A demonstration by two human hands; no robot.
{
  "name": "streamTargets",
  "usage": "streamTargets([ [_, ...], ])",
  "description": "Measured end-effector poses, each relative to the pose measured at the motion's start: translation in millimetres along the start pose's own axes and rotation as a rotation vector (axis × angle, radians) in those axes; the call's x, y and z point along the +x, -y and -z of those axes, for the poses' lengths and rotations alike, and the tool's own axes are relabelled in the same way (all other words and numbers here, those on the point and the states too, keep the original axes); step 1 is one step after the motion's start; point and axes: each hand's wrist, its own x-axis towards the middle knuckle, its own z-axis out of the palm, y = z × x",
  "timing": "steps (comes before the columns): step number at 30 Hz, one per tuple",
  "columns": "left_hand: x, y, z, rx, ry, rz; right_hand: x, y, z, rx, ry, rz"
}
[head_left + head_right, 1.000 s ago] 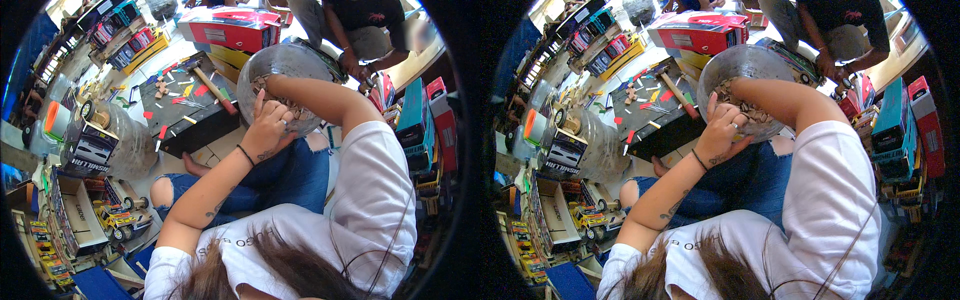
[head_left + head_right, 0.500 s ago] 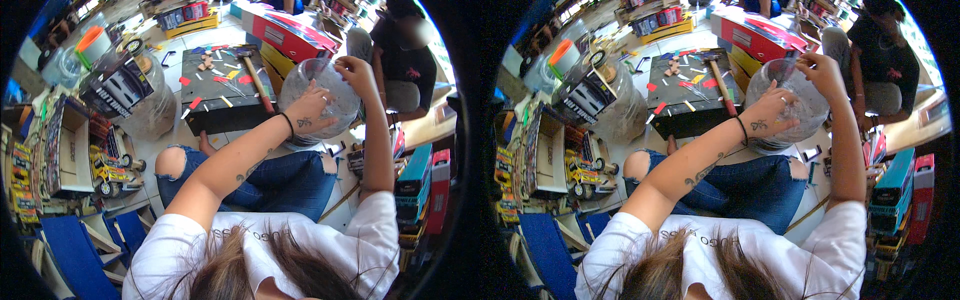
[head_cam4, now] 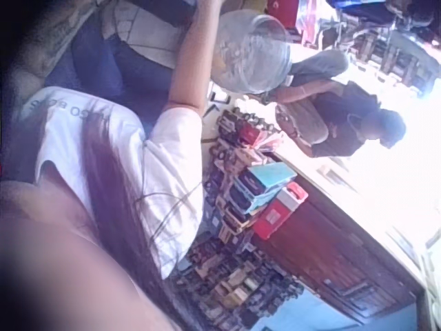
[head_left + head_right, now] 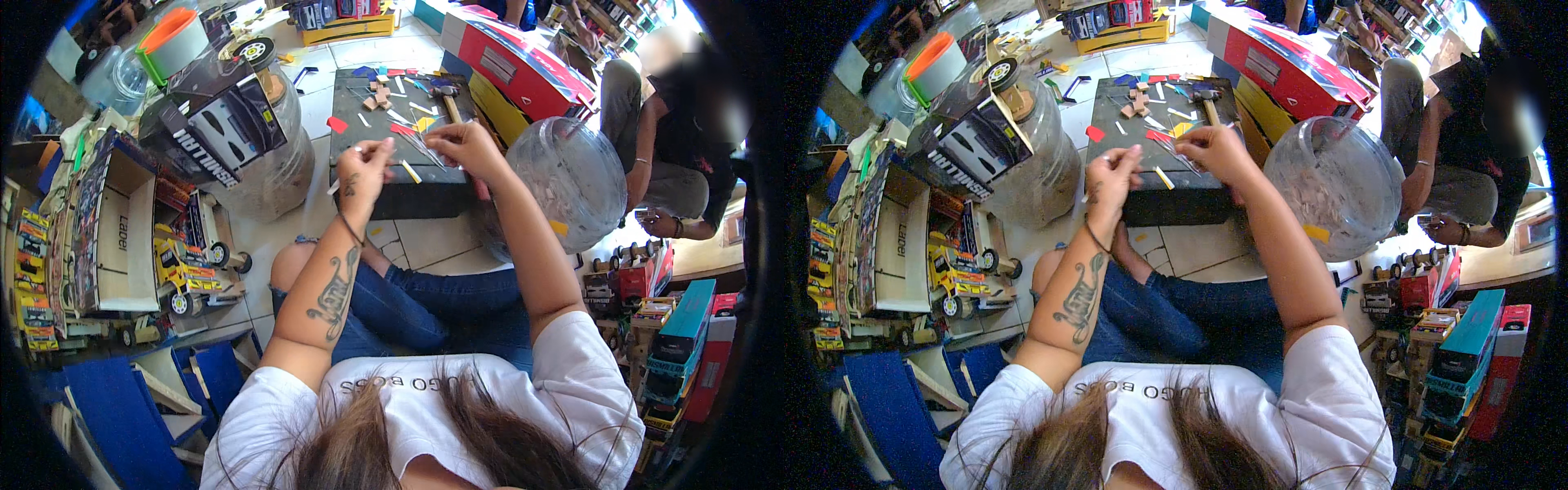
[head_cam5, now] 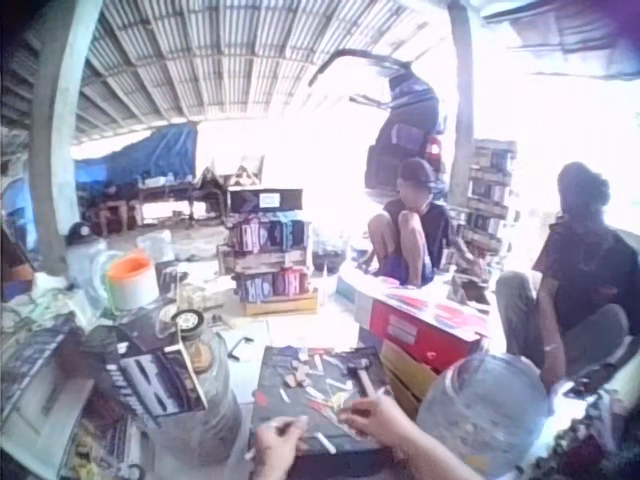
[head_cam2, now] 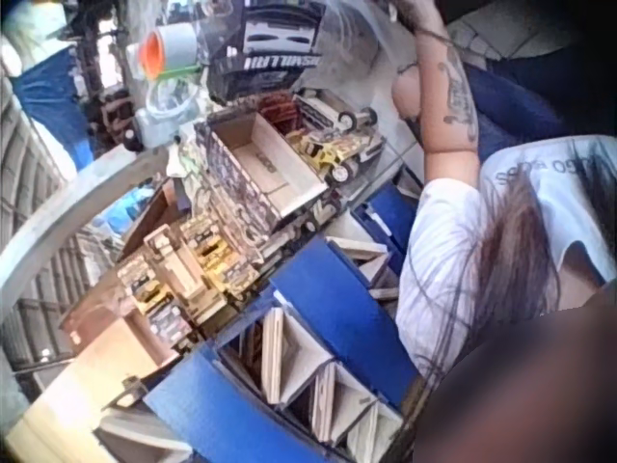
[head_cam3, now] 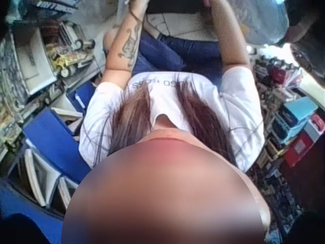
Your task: The person sits on the floor and repeatedly hammers small nails into wooden pieces using a hammer. They pick up nails and wood pieces, position them, and strike them with the hammer.
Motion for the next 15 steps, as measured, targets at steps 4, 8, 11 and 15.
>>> streamTargets([
  [4,19.3,0.2,20.4,0.085,-0.057,-0.3,32.3,-14.5,6.0,-0.715,-0.2,0.099],
  [8,22.1,0.8,19.2,0.12,-0.013,-0.283,52.0,-6.3,-2.3,-0.844,-0.165,0.284],
  [11,24.0,2.0,21.6,0.21,-0.03,-0.276,67.0,3.7,-19.0,-0.942,0.062,-0.024],
  [15,25.3,2.8,27.7,0.315,0.025,-0.391,84.0,6.1,-18.4,-0.93,0.155,-0.043],
])
